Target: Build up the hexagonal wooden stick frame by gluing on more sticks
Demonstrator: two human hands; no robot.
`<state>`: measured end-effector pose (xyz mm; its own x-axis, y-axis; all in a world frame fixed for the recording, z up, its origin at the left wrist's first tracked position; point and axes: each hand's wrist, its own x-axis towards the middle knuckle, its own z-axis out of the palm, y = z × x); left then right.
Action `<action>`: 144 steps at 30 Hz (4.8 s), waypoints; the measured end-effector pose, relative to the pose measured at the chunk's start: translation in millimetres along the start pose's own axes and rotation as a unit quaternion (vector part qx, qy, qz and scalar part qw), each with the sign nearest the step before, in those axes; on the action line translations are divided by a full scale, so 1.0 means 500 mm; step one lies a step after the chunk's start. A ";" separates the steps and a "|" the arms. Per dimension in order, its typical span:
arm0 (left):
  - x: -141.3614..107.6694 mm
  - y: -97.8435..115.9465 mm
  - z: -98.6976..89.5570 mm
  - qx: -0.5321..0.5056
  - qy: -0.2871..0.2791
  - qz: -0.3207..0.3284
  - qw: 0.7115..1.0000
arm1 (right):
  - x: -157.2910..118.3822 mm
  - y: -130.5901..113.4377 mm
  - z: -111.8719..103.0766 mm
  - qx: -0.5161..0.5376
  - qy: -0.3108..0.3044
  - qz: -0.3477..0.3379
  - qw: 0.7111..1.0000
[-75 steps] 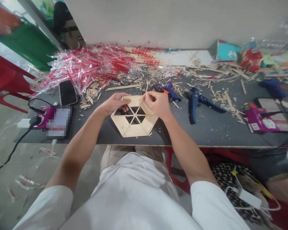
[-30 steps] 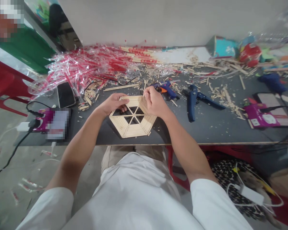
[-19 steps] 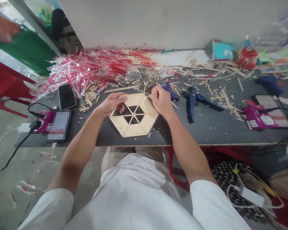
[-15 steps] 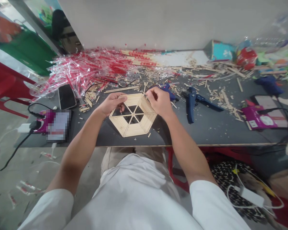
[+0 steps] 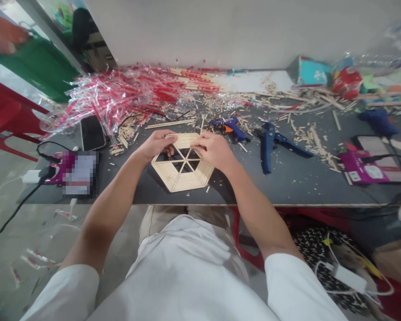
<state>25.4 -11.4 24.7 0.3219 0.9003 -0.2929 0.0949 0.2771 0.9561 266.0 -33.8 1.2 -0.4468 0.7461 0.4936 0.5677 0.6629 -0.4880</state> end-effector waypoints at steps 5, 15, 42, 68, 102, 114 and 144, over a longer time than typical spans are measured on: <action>0.003 -0.005 0.000 0.020 -0.001 -0.008 1.000 | -0.001 -0.013 0.009 -0.075 -0.038 0.027 0.996; 0.002 0.000 0.004 0.034 -0.004 -0.010 0.999 | 0.001 -0.008 0.026 -0.103 -0.071 0.083 0.989; 0.003 -0.007 0.004 0.047 -0.002 -0.010 0.999 | 0.015 0.005 0.008 0.038 -0.044 0.120 0.991; 0.054 -0.054 -0.098 0.462 0.242 0.225 0.823 | 0.014 0.022 -0.025 0.082 0.141 0.182 0.970; 0.011 -0.031 -0.050 0.525 -0.056 0.279 0.802 | 0.013 0.021 -0.008 0.304 0.133 0.201 0.922; 0.018 -0.030 -0.057 0.535 -0.036 0.267 0.801 | 0.003 0.033 0.000 0.305 0.081 0.182 0.931; 0.026 -0.038 -0.063 0.510 -0.029 0.307 0.803 | 0.004 0.033 0.003 0.317 0.092 0.163 0.930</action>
<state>-1.8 5.6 2.4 0.6429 0.7375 0.2067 0.6149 -0.6579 0.4347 273.3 -21.1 -7.0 -0.1634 0.9289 0.3323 0.1050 0.3513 -0.9304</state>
